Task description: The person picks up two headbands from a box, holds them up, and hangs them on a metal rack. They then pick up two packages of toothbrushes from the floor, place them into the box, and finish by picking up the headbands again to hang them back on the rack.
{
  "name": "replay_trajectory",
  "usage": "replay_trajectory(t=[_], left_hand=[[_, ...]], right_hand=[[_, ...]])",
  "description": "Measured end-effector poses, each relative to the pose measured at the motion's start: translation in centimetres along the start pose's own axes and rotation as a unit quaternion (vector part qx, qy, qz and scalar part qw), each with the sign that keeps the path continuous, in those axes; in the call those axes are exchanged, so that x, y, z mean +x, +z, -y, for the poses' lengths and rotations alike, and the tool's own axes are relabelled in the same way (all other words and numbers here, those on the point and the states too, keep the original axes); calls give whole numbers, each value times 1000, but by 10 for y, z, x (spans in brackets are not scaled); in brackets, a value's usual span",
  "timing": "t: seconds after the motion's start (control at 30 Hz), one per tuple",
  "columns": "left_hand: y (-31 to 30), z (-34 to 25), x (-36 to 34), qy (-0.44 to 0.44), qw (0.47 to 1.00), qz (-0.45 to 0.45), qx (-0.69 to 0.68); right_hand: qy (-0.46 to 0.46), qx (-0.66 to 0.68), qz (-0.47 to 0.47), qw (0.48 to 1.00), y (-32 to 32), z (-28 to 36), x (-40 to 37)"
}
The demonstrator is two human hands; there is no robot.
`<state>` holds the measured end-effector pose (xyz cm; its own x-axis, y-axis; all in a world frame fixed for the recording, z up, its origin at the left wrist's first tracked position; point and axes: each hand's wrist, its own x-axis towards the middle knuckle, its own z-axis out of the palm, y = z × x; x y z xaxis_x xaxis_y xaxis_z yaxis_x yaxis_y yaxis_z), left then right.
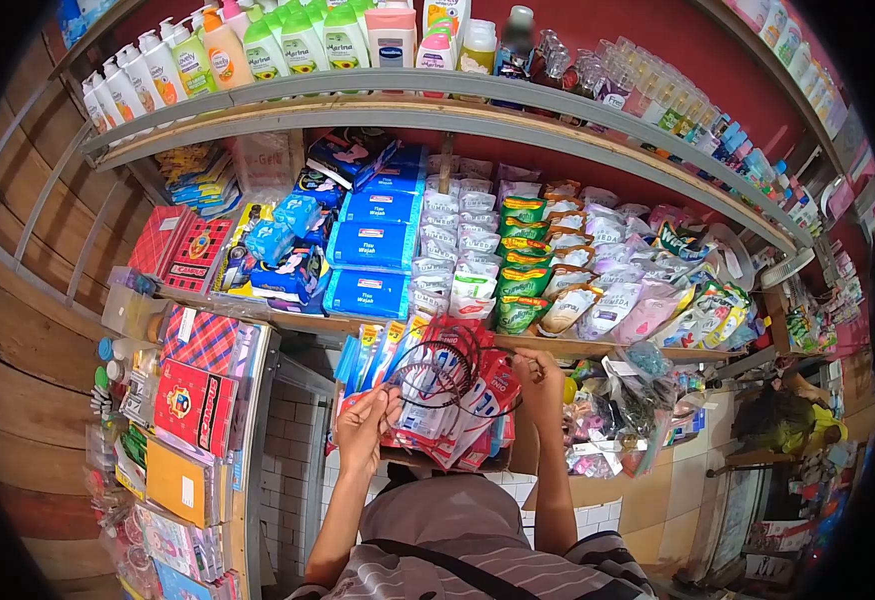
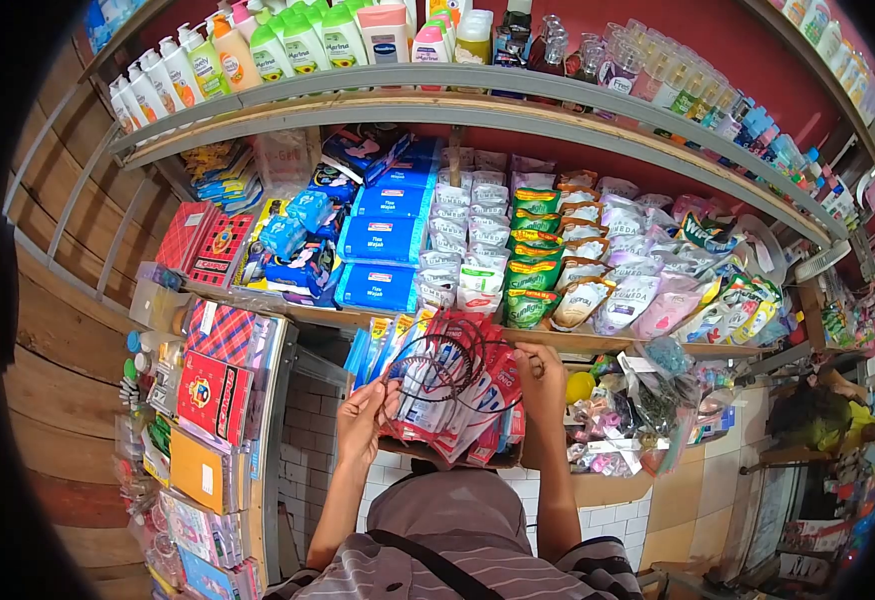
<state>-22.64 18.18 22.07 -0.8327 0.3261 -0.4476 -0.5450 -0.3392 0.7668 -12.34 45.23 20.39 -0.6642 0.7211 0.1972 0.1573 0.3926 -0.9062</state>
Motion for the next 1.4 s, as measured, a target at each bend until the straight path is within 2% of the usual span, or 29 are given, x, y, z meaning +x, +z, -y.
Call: replay_trajectory(t=[0.07, 0.17, 0.27, 0.37, 0.57, 0.77, 0.87, 0.97, 1.17, 1.27, 1.4], left_hand=[[-1, 0, 0, 1, 1000, -1, 6], [1, -1, -1, 5, 1000, -2, 10], [2, 0, 0, 8, 1000, -9, -1], [3, -1, -1, 11, 1000, -10, 7], [5, -1, -4, 20, 1000, -14, 7], [7, -2, -6, 29, 999, -14, 12], [8, 0, -6, 30, 999, -13, 10], [7, 2, -6, 33, 999, -17, 11], [3, 4, -3, 41, 999, -17, 28], [2, 5, -4, 44, 999, -13, 28], [-1, 8, -4, 56, 998, -14, 30]], right_hand=[[-24, 30, -34, 999, 3, -1, 1], [-71, -9, -53, 996, 3, 12, 2], [-91, -47, -20, 995, 5, 23, 1], [-75, -69, 15, 995, 5, 28, -2], [-87, -18, -12, 996, 7, 18, -3], [-21, -20, -7, 1000, 6, 21, -6], [-2, 43, 19, 999, 14, 1, -10], [-5, 22, 51, 998, 12, 9, -13], [23, 85, 49, 995, 5, 3, -15], [-5, 71, 48, 996, 0, -14, -12], [27, 121, 18, 992, 4, -15, -11]])
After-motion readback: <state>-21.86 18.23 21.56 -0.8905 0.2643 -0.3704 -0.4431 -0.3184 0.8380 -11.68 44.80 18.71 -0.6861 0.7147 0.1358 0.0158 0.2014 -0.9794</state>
